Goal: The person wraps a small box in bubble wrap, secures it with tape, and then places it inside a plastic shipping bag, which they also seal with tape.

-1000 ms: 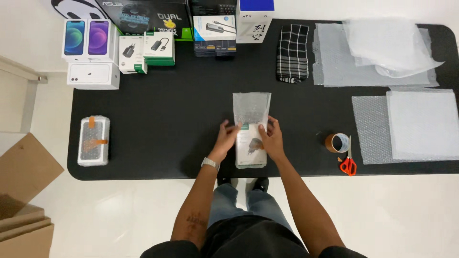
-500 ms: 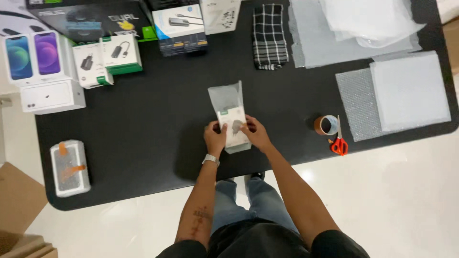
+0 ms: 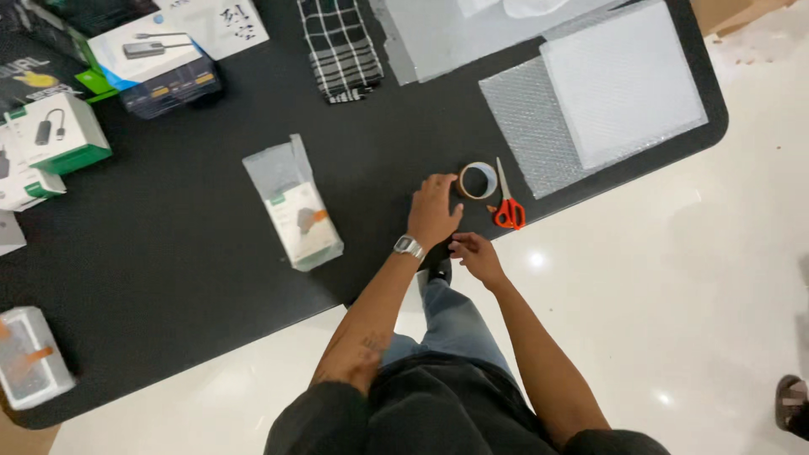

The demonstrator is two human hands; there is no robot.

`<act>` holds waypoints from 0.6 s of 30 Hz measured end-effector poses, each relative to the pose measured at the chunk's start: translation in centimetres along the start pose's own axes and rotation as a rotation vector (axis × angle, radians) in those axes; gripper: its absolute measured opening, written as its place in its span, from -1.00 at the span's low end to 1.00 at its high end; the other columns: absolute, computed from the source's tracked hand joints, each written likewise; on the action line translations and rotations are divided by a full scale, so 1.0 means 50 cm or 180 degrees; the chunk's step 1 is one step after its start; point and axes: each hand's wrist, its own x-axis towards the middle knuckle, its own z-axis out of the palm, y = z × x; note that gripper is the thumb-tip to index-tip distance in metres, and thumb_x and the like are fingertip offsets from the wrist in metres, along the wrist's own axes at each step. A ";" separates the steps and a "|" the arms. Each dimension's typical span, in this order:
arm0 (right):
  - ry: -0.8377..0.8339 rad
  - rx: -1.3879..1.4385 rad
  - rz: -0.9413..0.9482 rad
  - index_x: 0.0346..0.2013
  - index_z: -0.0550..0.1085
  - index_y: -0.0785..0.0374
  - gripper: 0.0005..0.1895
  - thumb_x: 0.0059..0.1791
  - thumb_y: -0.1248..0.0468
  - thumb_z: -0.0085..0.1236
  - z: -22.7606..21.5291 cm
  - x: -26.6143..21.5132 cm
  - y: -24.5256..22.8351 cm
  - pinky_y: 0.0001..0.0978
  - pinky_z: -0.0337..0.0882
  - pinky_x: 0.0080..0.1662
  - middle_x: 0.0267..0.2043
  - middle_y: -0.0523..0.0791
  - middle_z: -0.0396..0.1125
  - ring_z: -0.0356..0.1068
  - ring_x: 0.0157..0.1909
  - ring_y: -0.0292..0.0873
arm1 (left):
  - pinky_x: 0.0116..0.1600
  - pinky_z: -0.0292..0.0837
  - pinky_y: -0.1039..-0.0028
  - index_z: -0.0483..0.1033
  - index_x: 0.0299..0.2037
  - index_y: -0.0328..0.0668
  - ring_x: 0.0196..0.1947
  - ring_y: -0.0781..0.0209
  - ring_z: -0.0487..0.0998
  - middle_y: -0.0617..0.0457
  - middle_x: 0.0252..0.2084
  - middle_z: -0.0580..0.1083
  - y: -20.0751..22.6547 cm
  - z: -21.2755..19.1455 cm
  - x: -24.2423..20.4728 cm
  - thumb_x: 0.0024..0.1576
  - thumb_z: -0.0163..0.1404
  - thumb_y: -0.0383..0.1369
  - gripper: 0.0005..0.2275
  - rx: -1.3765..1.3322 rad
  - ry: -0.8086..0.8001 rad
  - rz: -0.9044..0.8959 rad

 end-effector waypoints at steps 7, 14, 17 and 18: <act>0.0173 -0.0297 0.0071 0.40 0.63 0.20 -0.57 0.23 0.23 0.38 -0.204 0.024 0.062 -0.24 0.70 0.05 0.13 0.07 0.67 0.73 0.10 -0.03 | 0.51 0.42 -0.36 0.00 0.81 -0.02 0.58 -0.40 0.36 -0.36 0.62 0.27 0.033 0.183 0.144 0.21 0.44 -0.28 0.01 0.1371 -0.0808 -0.0335; 0.0607 -0.1048 -0.0818 0.26 0.74 0.14 -0.69 0.21 0.27 0.33 -0.212 0.110 0.010 -0.13 0.65 0.09 0.04 0.00 0.70 0.68 0.02 -0.02 | 0.41 0.48 -0.42 0.19 0.56 -0.06 0.46 -0.79 0.46 -0.41 0.48 0.35 0.111 -0.011 0.058 0.10 0.44 -0.37 -0.16 -0.0596 -0.0083 -0.0574; 0.0716 -0.1810 -0.1217 0.15 0.78 0.04 -0.73 0.14 0.21 0.47 -0.195 0.156 -0.042 -0.06 0.70 0.07 -0.03 -0.09 0.67 0.70 0.02 0.05 | 0.42 0.46 -0.35 0.20 0.52 0.05 0.50 -0.65 0.48 -0.30 0.46 0.40 0.137 -0.075 0.022 0.03 0.51 -0.21 -0.12 -0.1061 0.0089 -0.0864; 0.0675 -0.1818 -0.1244 0.15 0.78 0.04 -0.73 0.14 0.21 0.47 -0.187 0.155 -0.055 -0.06 0.70 0.07 -0.03 -0.09 0.67 0.70 0.02 0.05 | 0.42 0.46 -0.35 0.20 0.52 0.05 0.50 -0.65 0.48 -0.30 0.46 0.40 0.154 -0.087 0.005 0.03 0.51 -0.21 -0.12 -0.1052 0.0130 -0.0889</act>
